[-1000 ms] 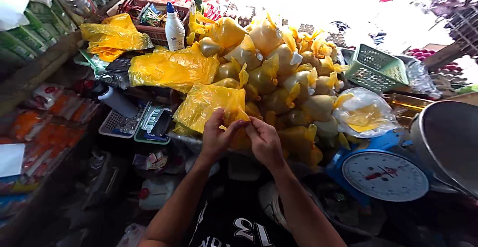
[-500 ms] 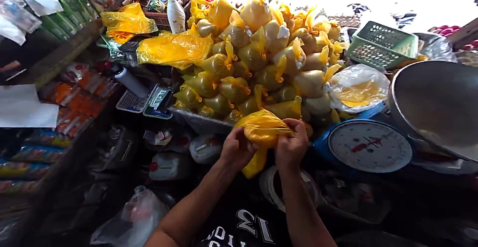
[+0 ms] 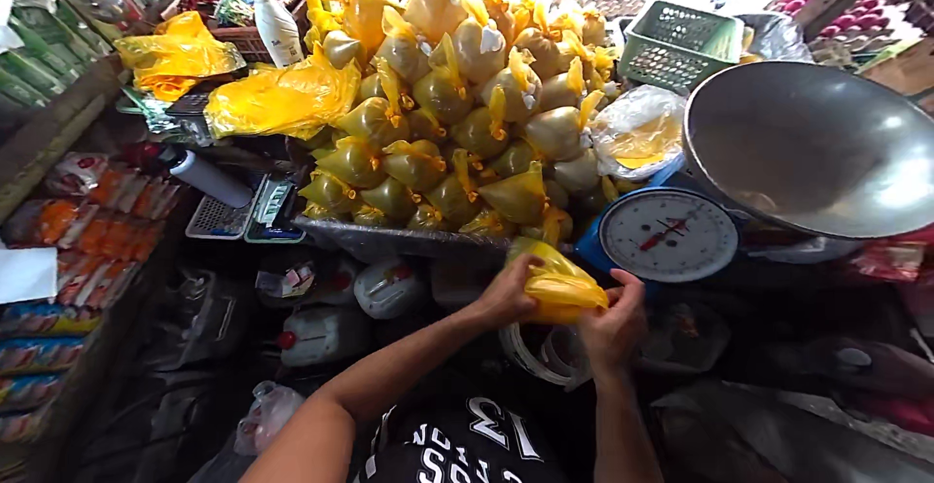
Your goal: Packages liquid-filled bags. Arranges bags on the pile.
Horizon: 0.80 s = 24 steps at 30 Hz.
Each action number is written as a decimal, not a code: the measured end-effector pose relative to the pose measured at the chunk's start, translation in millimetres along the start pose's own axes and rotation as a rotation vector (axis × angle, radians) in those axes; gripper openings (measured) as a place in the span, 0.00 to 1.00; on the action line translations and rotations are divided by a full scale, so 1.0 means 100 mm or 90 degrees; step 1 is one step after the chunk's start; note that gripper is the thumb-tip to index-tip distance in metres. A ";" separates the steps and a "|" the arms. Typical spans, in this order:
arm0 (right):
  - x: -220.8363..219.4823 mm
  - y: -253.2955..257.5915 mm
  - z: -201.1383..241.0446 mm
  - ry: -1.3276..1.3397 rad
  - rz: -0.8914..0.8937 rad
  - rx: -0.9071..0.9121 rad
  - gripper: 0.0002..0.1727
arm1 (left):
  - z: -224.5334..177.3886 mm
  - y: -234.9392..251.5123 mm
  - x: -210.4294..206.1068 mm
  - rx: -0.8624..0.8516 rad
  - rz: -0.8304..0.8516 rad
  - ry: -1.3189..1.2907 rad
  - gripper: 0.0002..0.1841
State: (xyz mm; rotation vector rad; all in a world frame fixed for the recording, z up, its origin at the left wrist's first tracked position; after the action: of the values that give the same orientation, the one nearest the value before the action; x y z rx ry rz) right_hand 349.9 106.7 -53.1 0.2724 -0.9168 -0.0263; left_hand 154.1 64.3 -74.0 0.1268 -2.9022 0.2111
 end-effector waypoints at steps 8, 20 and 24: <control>-0.32 -0.62 -0.21 -0.078 0.016 -0.119 0.34 | 0.69 0.15 -0.16 0.088 -0.072 0.181 0.38; -0.47 -0.55 -0.04 -0.015 -0.005 -0.170 0.39 | 0.88 0.02 0.12 0.172 0.060 0.371 0.39; -0.56 -0.52 0.16 0.007 0.021 -0.148 0.69 | 0.84 0.11 -0.13 0.107 0.058 -0.046 0.20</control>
State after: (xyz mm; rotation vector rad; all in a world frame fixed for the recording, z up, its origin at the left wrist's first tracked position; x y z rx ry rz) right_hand 308.0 60.5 -99.9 0.0421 -0.8976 -0.1004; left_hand 147.3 63.5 -159.9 0.0311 -2.9608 0.4765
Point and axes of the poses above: each hand's wrist, its own y-axis towards the middle knuckle, its own x-axis out of the back of the hand, z = x × y, the point moved 6 cm from there along y, towards the middle knuckle, and after that the axes turned 8 degrees about -y, right-handed, at the moved point
